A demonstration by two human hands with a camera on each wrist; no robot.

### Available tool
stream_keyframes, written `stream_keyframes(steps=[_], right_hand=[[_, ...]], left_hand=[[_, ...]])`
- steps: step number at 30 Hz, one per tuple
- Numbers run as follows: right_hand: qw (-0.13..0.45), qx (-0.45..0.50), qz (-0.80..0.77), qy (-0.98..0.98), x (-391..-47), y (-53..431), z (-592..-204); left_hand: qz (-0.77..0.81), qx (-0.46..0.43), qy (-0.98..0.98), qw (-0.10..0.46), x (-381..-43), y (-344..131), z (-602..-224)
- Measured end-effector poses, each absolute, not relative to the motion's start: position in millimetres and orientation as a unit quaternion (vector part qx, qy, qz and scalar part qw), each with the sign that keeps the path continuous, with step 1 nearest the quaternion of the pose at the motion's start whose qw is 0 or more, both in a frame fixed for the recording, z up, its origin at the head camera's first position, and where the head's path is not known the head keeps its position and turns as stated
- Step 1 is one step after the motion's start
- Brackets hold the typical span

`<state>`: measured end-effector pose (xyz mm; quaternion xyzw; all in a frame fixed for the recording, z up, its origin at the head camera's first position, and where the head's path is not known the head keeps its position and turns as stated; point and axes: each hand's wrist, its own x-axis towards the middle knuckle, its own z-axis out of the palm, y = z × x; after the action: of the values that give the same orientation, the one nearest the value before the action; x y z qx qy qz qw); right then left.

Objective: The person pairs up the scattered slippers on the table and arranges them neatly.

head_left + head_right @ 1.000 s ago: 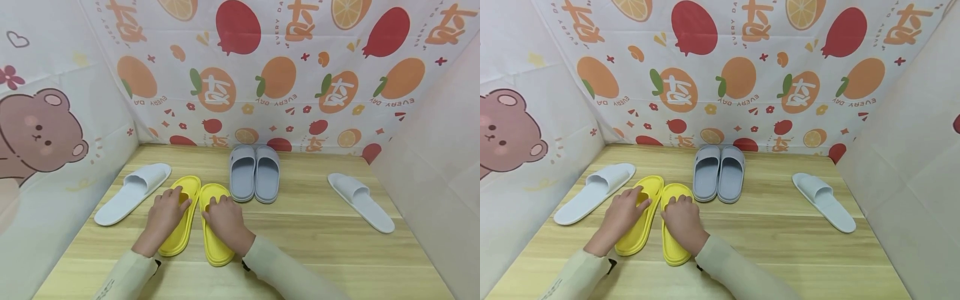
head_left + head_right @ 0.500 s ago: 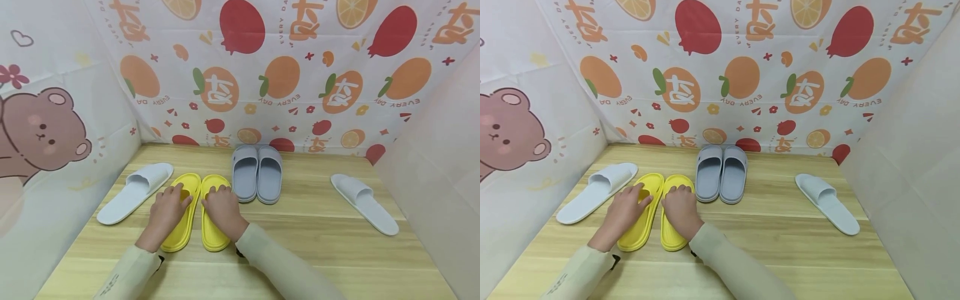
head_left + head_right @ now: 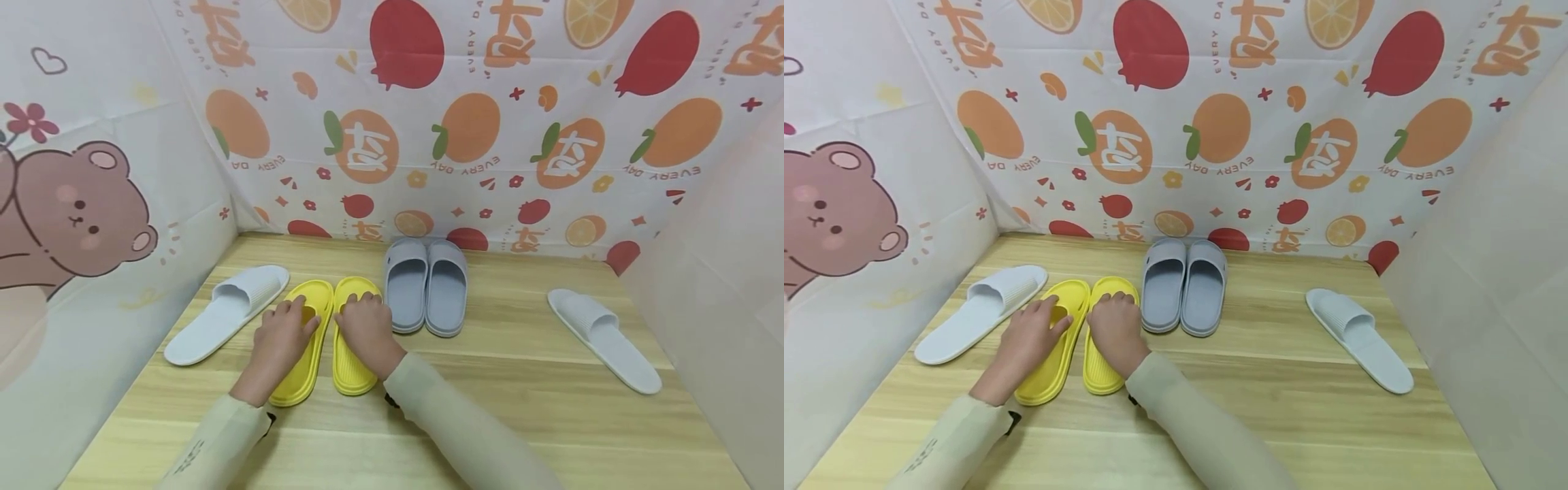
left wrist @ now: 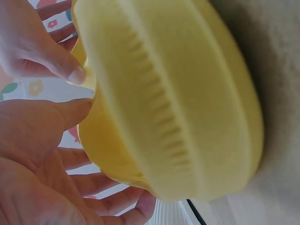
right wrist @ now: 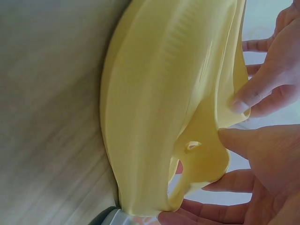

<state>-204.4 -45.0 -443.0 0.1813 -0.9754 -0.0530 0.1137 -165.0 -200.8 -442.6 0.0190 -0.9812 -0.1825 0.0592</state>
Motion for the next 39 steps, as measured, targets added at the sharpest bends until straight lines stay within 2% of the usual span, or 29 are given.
stream_keyframes(steps=[13,28,39], right_hand=[[0.148,0.180,-0.057,-0.971,-221,-48,-443],[0.129,0.163,-0.066,-0.976,-240,-55,-445],[0.114,0.135,-0.032,-0.984,-260,-64,-442]], left_hand=[[-0.177,0.015,-0.981,0.076,-173,-201,-444],[-0.199,0.041,-0.978,0.046,-200,-197,-447],[-0.190,0.049,-0.979,0.055,-227,-196,-449]])
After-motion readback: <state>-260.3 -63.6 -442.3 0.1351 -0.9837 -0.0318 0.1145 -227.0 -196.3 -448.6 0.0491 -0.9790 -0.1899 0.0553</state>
